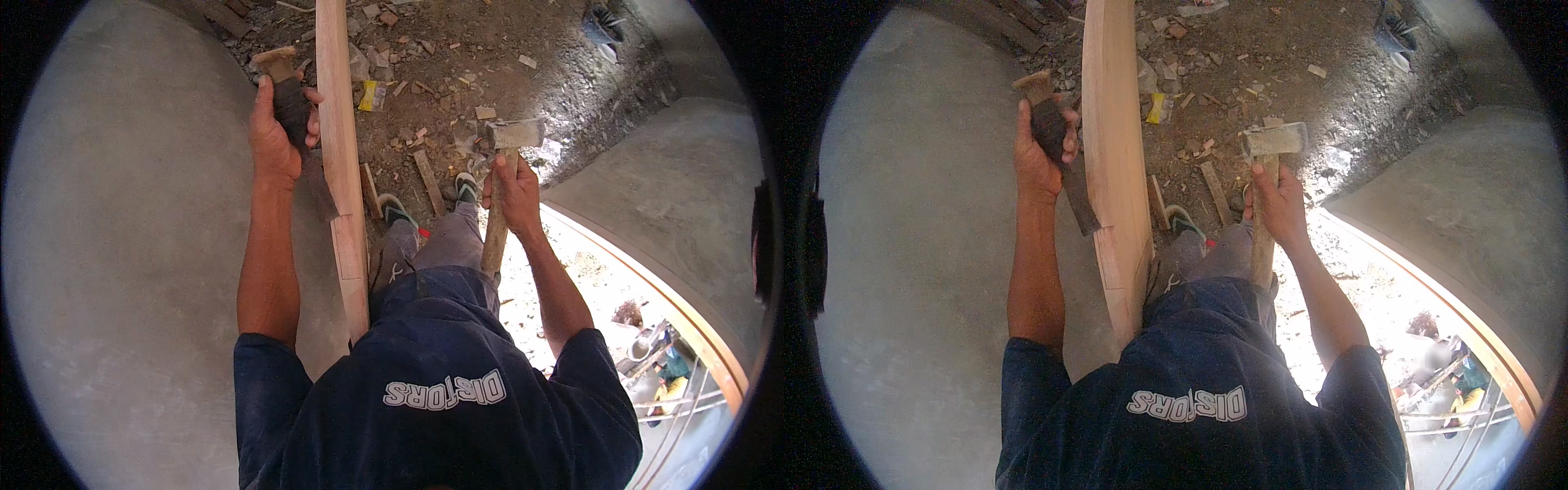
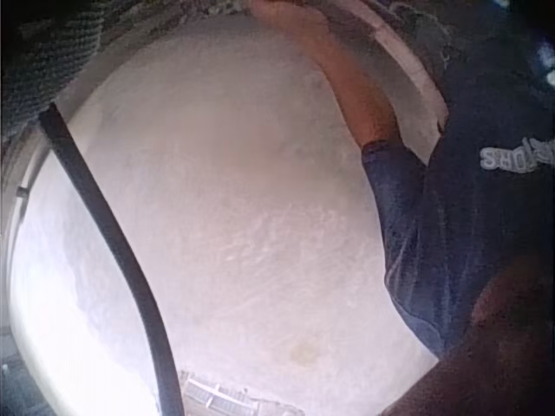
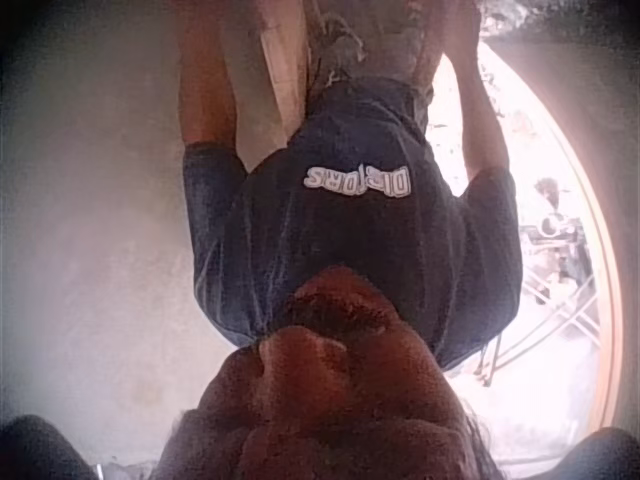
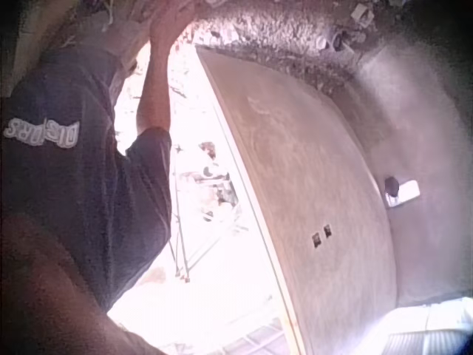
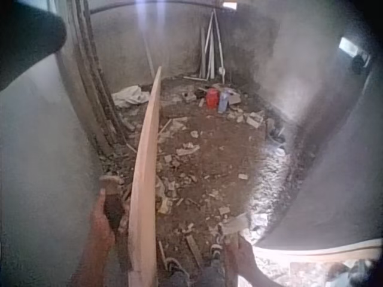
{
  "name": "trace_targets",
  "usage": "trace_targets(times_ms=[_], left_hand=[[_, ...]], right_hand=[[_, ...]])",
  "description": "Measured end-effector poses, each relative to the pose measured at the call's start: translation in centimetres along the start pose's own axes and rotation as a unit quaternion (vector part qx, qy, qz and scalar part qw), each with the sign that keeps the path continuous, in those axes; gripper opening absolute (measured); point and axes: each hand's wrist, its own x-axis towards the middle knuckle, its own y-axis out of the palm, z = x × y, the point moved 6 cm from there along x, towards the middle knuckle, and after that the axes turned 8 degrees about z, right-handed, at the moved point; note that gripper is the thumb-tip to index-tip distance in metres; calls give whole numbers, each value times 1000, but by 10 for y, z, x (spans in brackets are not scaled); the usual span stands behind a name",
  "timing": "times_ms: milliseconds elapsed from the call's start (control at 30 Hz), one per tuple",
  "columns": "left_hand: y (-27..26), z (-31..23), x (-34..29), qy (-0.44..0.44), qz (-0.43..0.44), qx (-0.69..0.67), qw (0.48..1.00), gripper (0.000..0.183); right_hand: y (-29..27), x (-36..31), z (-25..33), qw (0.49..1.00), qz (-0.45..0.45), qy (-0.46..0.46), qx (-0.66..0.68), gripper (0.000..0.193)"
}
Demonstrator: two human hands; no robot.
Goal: The person uses a chisel and mallet to carve a groove along a wooden plank. They repeatedly position the chisel and strike it with the mallet to remove wood shavings, working along the length of the plank.
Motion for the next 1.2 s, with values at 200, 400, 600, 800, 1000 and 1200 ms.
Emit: trace_targets(times_ms=[200, 400, 600, 800, 1000, 1200], left_hand=[[17, 6, 4, 11, 38, -85, 996, 63], [18, 5, -1, 12, 50, -90, 995, 66], [24, 11, -1, 39, 64, -83, 994, 54], [34, 4, -3, 34, 60, -50, 996, 47], [48, -7, -11, 50, 80, 24, 995, 41], [58, -12, -17, 10, 19, 35, 999, 29]], right_hand=[[-2, -2, 9, 1000, -9, 3, -26, 35], [1, -4, 7, 999, -6, 17, -45, 34], [3, 4, 6, 999, 10, 20, -34, 36], [11, 6, 13, 999, 28, 4, -22, 37], [13, 9, 27, 991, 62, -10, -120, 43], [34, 34, 140, 947, 76, -160, -269, 50]])
